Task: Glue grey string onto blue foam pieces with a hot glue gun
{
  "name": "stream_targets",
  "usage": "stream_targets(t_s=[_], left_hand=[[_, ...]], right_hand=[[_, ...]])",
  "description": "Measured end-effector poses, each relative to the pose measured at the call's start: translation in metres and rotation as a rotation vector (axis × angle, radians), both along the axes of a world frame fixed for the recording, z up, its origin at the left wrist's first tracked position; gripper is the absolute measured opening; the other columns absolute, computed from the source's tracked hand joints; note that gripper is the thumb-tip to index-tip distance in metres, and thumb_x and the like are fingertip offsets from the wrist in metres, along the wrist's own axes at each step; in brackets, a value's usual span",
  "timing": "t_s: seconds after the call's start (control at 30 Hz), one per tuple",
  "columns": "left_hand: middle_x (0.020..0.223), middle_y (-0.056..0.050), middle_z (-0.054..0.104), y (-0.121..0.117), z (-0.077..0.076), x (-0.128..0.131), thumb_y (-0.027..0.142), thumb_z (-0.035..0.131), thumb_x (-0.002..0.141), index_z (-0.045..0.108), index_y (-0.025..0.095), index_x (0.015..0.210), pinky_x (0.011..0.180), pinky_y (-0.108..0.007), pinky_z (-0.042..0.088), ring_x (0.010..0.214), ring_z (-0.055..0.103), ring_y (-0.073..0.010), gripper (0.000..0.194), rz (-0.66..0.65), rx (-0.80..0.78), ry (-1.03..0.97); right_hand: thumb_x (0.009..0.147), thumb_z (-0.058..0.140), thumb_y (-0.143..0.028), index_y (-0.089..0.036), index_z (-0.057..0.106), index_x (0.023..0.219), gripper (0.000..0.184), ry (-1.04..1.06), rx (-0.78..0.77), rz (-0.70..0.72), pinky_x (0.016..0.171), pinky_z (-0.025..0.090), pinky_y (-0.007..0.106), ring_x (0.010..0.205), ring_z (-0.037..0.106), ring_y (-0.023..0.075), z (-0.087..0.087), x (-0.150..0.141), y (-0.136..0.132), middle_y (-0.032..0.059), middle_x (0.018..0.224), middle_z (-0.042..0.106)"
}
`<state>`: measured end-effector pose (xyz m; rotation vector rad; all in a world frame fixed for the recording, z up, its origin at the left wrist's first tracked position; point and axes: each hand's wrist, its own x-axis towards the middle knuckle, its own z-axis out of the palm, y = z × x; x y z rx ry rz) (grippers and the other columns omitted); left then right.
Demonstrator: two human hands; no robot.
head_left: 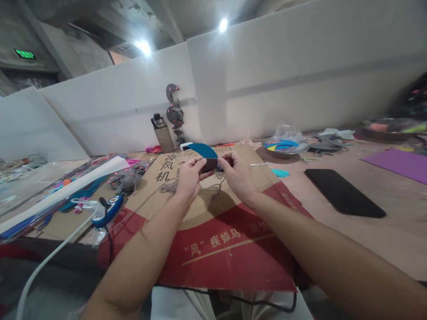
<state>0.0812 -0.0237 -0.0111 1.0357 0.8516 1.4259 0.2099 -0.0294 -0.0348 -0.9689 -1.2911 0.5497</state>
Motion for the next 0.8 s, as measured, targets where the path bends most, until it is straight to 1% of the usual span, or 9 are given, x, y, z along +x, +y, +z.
stream_targets(t_s=[0.13,0.37,0.67,0.8], left_hand=[[0.072,-0.002,0.064,-0.0008,-0.0001,0.0004,0.020,0.067,0.071,0.058,0.014,0.075,0.070,-0.032,0.058,0.070,0.064,-0.0137,0.012,-0.014,-0.012,-0.009],[0.071,-0.002,0.063,-0.0009,-0.0011,0.0007,0.019,0.068,0.070,0.058,0.014,0.074,0.067,-0.028,0.058,0.067,0.062,-0.0111,0.013,-0.026,-0.018,-0.049],[0.073,-0.003,0.064,-0.0014,-0.0002,-0.0018,0.022,0.068,0.070,0.060,0.013,0.073,0.065,-0.028,0.058,0.065,0.061,-0.0116,0.012,-0.059,-0.029,-0.019],[0.070,-0.002,0.061,-0.0011,-0.0001,-0.0031,0.022,0.068,0.070,0.060,0.013,0.072,0.062,-0.029,0.057,0.063,0.060,-0.0118,0.012,-0.067,-0.030,-0.021]], right_hand=[[0.083,0.054,-0.033,-0.020,0.053,0.078,0.014,-0.017,0.013,-0.013,0.066,0.037,0.029,0.067,0.048,0.0138,0.0020,0.0010,-0.0019,0.0003,0.073,0.055],[0.084,0.053,-0.032,-0.020,0.052,0.079,0.012,-0.036,-0.005,-0.016,0.066,0.037,0.029,0.067,0.047,0.0142,0.0042,0.0027,-0.0037,0.0004,0.074,0.054],[0.084,0.051,-0.032,-0.021,0.052,0.079,0.012,0.040,-0.029,0.065,0.064,0.037,0.028,0.067,0.045,0.0135,0.0039,0.0025,-0.0025,-0.0013,0.070,0.050],[0.083,0.052,-0.032,-0.021,0.052,0.080,0.012,0.088,-0.032,0.109,0.062,0.037,0.028,0.067,0.046,0.0132,0.0046,0.0019,-0.0029,-0.0010,0.072,0.051]])
